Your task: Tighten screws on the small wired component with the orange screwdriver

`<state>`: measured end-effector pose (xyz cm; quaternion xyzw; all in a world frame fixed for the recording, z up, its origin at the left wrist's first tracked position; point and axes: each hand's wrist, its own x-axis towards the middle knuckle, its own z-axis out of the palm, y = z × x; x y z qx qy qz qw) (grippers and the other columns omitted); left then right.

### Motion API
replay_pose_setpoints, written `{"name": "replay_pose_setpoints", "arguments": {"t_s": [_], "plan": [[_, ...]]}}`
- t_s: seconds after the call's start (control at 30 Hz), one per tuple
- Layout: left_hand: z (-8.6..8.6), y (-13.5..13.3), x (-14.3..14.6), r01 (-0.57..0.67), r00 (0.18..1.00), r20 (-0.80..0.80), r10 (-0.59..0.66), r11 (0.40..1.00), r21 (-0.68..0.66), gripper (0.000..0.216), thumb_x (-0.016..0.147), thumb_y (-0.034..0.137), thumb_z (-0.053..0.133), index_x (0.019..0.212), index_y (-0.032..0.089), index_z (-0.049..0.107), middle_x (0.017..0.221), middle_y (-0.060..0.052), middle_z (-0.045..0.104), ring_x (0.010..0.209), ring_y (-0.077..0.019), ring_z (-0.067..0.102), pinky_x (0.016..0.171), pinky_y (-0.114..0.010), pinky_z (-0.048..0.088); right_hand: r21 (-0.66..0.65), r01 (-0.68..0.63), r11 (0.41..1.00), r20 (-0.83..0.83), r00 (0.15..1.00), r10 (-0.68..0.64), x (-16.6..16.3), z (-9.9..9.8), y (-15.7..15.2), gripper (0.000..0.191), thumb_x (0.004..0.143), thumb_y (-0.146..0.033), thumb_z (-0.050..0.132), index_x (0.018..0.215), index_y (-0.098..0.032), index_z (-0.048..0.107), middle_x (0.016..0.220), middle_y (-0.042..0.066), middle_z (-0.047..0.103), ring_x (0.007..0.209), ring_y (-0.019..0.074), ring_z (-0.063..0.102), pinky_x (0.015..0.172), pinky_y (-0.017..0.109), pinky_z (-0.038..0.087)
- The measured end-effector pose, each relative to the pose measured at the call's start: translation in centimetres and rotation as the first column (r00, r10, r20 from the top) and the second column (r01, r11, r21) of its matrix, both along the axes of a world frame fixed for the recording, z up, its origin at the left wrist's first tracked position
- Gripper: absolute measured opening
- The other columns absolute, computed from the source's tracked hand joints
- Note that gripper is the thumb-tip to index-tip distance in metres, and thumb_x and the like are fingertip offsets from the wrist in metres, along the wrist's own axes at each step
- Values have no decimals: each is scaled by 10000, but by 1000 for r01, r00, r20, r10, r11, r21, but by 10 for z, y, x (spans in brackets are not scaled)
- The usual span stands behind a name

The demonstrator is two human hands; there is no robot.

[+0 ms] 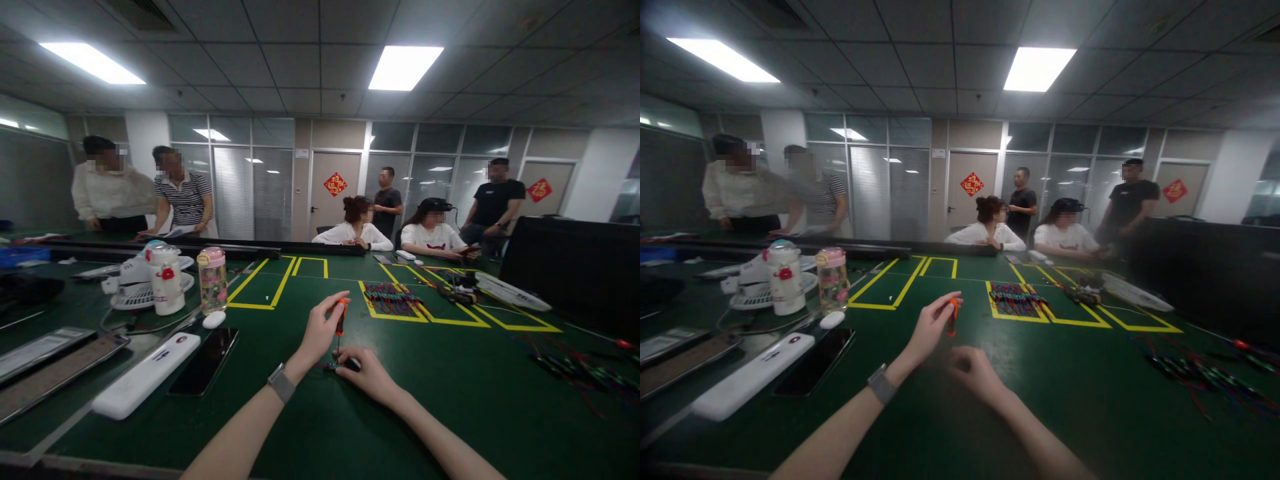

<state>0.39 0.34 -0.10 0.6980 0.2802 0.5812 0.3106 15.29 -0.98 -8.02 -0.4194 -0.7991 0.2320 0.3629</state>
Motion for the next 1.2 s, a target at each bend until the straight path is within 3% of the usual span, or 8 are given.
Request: {"name": "replay_pose_setpoints", "arguments": {"t_s": [0.2,0.4,0.63,0.87,1.07,1.2], "plan": [[2,-3,-3,-105,993,-46,109,992,68,245,842,322,563,1021,200,680,917,-43,612,857,-162,595,797,-277,478,-2,-3,1000,5,1000,3,-1,3,-2,61,755,-210,646,756,-179,698,942,63,716,945,218,640,876,325,469],[1,-1,-1,-19,1000,-8,20,999,42,327,922,292,411,1150,202,629,1097,-81,637,1040,-190,582,937,-335,446,9,2,1000,2,1000,-2,0,0,0,64,749,-204,647,772,-176,701,933,66,720,938,221,645,876,330,475],[0,-1,-3,-111,994,-1,111,993,38,272,848,357,547,1012,187,681,882,-46,608,809,-163,595,755,-287,499,-5,10,1000,2,1000,-10,-1,2,-2,53,737,-194,654,754,-179,702,944,69,723,931,230,651,868,338,485],[0,0,-2,-12,1000,27,13,1000,-27,338,912,319,423,1149,197,631,1090,-82,639,979,-186,594,836,-298,480,-6,-9,1000,-14,1000,9,-2,4,-3,73,749,-199,635,747,-182,707,935,66,723,936,233,650,863,334,484],[2,-1,-2,-109,994,3,109,993,43,250,851,324,543,1009,191,682,904,-44,617,828,-155,589,777,-269,477,-1,-11,1000,-25,1000,11,-1,1,-1,63,745,-197,643,753,-179,704,940,71,722,952,242,648,883,353,476],[2,-2,-2,-93,996,-5,93,995,31,275,879,321,501,1061,202,669,969,-52,629,901,-163,599,809,-268,470,-8,-7,1000,-35,999,6,-1,0,0,55,737,-196,653,755,-173,699,946,83,723,986,254,645,898,361,470]]}}
